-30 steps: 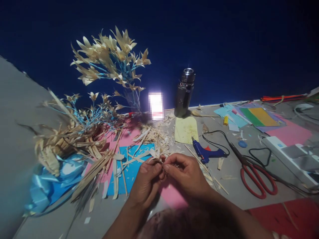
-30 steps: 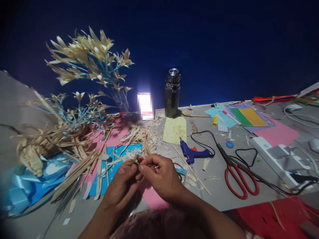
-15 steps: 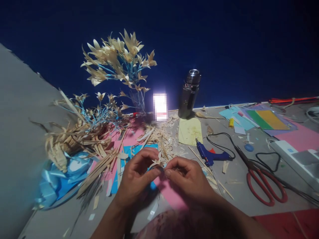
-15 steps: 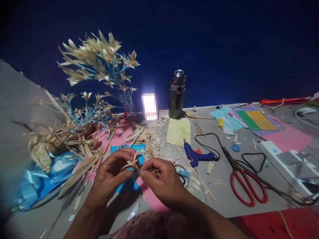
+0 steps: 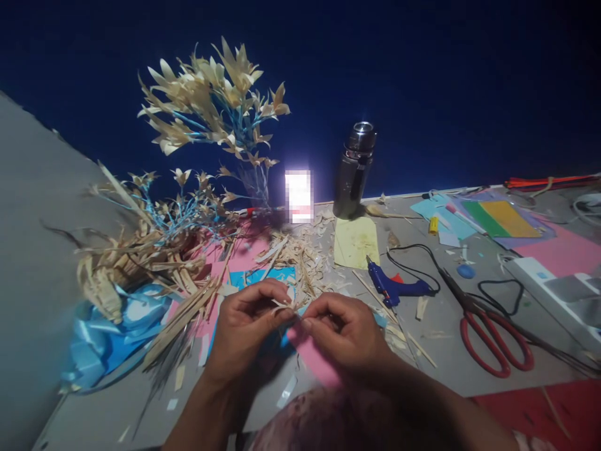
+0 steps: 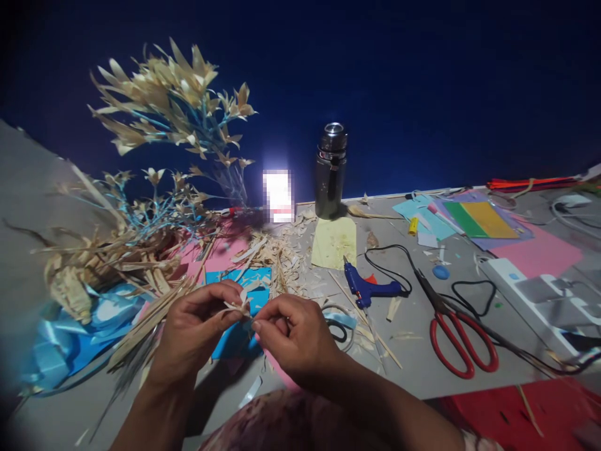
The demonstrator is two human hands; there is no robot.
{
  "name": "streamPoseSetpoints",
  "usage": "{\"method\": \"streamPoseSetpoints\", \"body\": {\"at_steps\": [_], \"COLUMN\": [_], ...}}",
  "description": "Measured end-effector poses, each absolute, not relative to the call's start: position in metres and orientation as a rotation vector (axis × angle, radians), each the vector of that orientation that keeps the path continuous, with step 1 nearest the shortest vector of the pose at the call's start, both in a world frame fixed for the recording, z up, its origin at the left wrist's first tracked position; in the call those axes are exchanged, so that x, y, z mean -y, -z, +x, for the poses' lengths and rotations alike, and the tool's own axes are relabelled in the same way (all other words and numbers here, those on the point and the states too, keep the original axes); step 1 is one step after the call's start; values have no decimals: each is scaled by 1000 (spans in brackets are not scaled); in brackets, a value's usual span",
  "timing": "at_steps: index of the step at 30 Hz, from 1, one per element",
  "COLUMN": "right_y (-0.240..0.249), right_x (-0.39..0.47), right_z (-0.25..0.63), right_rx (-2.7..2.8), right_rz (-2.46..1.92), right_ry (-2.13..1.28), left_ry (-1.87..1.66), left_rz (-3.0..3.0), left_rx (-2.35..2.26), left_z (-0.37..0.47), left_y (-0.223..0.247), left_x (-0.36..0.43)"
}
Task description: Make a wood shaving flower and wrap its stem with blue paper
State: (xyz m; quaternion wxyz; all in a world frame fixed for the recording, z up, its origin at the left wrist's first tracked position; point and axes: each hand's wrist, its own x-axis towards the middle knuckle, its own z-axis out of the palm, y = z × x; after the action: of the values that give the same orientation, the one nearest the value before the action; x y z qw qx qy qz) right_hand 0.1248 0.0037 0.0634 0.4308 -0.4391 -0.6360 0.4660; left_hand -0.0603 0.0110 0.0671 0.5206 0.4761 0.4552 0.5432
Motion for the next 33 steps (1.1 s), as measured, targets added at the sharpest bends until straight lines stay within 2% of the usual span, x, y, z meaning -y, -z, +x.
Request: {"method": "streamPoseSetpoints", "body": {"at_steps": [33], "right_y": [-67], "right_x": [-4], "right_z": [122], "right_rx": [1611], "right_rz": [-1127], "right_ry": [-1173], "left_ry": [-1375], "left_rz": [1229], "left_rx": [-1085], "left_z": [-64], "left_y": [-56], "left_x": [-10]}}
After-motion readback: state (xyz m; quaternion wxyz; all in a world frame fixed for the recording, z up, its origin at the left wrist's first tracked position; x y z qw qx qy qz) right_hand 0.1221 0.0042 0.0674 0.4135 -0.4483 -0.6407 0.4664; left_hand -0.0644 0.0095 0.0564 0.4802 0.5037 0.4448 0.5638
